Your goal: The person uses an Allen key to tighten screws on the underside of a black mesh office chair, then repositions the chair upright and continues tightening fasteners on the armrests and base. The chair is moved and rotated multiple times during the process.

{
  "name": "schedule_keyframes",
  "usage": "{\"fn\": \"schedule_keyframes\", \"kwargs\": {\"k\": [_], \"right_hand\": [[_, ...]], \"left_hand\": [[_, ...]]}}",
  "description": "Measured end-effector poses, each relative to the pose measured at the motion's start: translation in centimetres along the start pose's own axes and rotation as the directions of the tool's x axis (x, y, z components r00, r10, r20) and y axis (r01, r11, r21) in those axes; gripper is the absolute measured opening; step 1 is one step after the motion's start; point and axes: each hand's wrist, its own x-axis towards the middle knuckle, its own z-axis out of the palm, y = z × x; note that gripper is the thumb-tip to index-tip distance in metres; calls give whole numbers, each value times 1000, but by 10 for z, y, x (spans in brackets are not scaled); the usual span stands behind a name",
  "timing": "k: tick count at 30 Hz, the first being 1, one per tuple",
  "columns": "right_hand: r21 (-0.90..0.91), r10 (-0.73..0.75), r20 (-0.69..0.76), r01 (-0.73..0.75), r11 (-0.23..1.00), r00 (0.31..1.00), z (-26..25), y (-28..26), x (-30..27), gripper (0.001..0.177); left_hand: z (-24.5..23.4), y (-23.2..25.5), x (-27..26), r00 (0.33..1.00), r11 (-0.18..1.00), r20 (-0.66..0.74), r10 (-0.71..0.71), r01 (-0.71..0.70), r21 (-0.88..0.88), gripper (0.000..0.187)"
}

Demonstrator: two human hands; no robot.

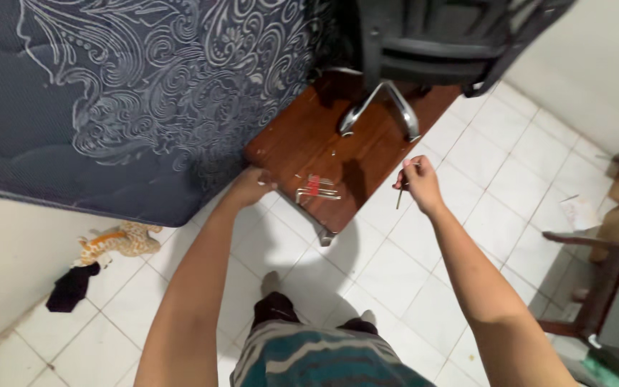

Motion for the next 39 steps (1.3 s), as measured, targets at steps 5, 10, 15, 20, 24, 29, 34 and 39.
{"fn": "schedule_keyframes", "kwargs": {"k": [5, 10, 15, 20, 24, 29, 34, 39], "right_hand": [[-473, -186, -46, 142, 870, 981, 112, 103, 47, 36], [-661, -50, 28, 55, 748, 998, 185, 177, 76, 39], [-773, 110, 59, -24, 634, 992, 239, 231, 132, 29], [-729, -91, 194, 206, 653, 977, 280, 300, 202, 34], [-871, -106, 237, 259, 418, 966, 304, 357, 239, 35], [-931, 44, 250, 227, 285, 967, 306, 395, 257, 18], [-891, -15, 293, 279, 357, 956, 281, 341, 234, 17], [-725, -76, 303, 281, 629, 950, 234, 210, 160, 18]], "left_hand": [[-23, -83, 24, 992, 994, 61, -107, 109, -31, 58], [13, -155, 57, 971, 977, 147, -190, 202, -67, 58], [63, -219, 84, 956, 953, 181, -230, 259, -156, 57], [104, -280, 111, 918, 900, 219, -331, 377, -220, 54], [127, -325, 126, 934, 909, 169, -314, 347, -231, 51], [133, -346, 118, 937, 911, 129, -325, 347, -223, 50], [90, -315, 100, 920, 908, 139, -365, 385, -163, 50], [19, -242, 106, 981, 980, 31, -189, 191, -63, 53]]}}
